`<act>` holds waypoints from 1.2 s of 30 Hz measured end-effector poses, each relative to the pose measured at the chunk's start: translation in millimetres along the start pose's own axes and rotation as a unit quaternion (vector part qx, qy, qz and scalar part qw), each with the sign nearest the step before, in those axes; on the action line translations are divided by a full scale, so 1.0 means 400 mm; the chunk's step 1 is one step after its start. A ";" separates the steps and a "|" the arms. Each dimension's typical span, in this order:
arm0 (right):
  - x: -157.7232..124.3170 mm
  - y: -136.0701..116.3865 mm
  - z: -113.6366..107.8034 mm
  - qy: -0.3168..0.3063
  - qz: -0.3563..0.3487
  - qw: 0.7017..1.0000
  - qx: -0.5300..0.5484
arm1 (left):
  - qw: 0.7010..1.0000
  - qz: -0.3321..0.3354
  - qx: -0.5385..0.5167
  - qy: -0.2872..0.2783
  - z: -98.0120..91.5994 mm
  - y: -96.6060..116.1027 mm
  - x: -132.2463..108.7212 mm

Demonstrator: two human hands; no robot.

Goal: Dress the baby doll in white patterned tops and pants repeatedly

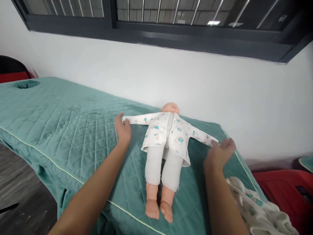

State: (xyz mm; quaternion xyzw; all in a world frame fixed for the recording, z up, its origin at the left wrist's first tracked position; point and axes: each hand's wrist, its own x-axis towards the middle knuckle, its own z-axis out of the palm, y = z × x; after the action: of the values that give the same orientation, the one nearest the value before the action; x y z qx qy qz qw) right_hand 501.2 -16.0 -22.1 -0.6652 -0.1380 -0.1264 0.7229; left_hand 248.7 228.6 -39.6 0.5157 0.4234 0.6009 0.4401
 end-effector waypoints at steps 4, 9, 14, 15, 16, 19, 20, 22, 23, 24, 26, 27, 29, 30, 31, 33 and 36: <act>-0.148 -0.065 0.000 -0.141 -0.018 0.990 0.010 | 0.975 0.075 0.076 -0.196 -0.045 0.022 -0.103; -0.289 -0.099 -0.070 -0.280 -0.014 0.959 -0.042 | 0.896 0.146 0.158 -0.388 -0.116 0.049 -0.195; -0.317 -0.079 -0.107 -0.275 -0.023 0.953 -0.124 | 0.883 0.140 0.238 -0.379 -0.113 0.072 -0.211; -0.314 -0.076 -0.106 -0.264 -0.038 0.953 -0.140 | 0.881 0.142 0.256 -0.373 -0.107 0.074 -0.211; -0.310 -0.074 -0.103 -0.257 -0.054 0.952 -0.156 | 0.878 0.149 0.268 -0.368 -0.103 0.075 -0.212; -0.299 -0.071 -0.097 -0.256 -0.090 0.943 -0.191 | 0.869 0.191 0.271 -0.368 -0.101 0.078 -0.219; -0.296 -0.071 -0.097 -0.253 -0.099 0.942 -0.198 | 0.865 0.206 0.269 -0.370 -0.105 0.079 -0.223; -0.290 -0.071 -0.101 -0.233 -0.106 0.945 -0.204 | 0.860 0.227 0.266 -0.372 -0.117 0.082 -0.232; -0.289 -0.071 -0.105 -0.218 -0.102 0.949 -0.203 | 0.859 0.231 0.268 -0.370 -0.123 0.084 -0.236; -0.288 -0.071 -0.109 -0.204 -0.096 0.953 -0.203 | 0.860 0.234 0.268 -0.366 -0.127 0.086 -0.239; -0.288 -0.075 -0.114 -0.183 -0.092 0.956 -0.208 | 0.865 0.247 0.259 -0.350 -0.132 0.087 -0.242; -0.290 -0.079 -0.115 -0.179 -0.104 0.955 -0.213 | 0.868 0.263 0.248 -0.339 -0.132 0.088 -0.242; -0.296 -0.092 -0.110 -0.179 -0.157 0.946 -0.220 | 0.871 0.306 0.217 -0.317 -0.125 0.089 -0.241; -0.300 -0.101 -0.105 -0.185 -0.191 0.938 -0.220 | 0.871 0.326 0.200 -0.308 -0.118 0.090 -0.240; -0.303 -0.112 -0.097 -0.195 -0.225 0.930 -0.218 | 0.871 0.340 0.185 -0.302 -0.108 0.093 -0.239; -0.304 -0.136 -0.073 -0.219 -0.277 0.910 -0.219 | 0.875 0.344 0.162 -0.299 -0.080 0.104 -0.240; -0.285 -0.164 -0.026 -0.270 -0.298 0.885 -0.234 | 0.887 0.303 0.136 -0.322 -0.026 0.130 -0.245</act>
State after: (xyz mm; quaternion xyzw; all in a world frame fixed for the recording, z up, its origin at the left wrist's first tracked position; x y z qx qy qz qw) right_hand 371.2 -31.8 -3.9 -0.7511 -0.4858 -0.1796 0.4094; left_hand 241.7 120.3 -14.8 0.8388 0.1593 0.4425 0.2742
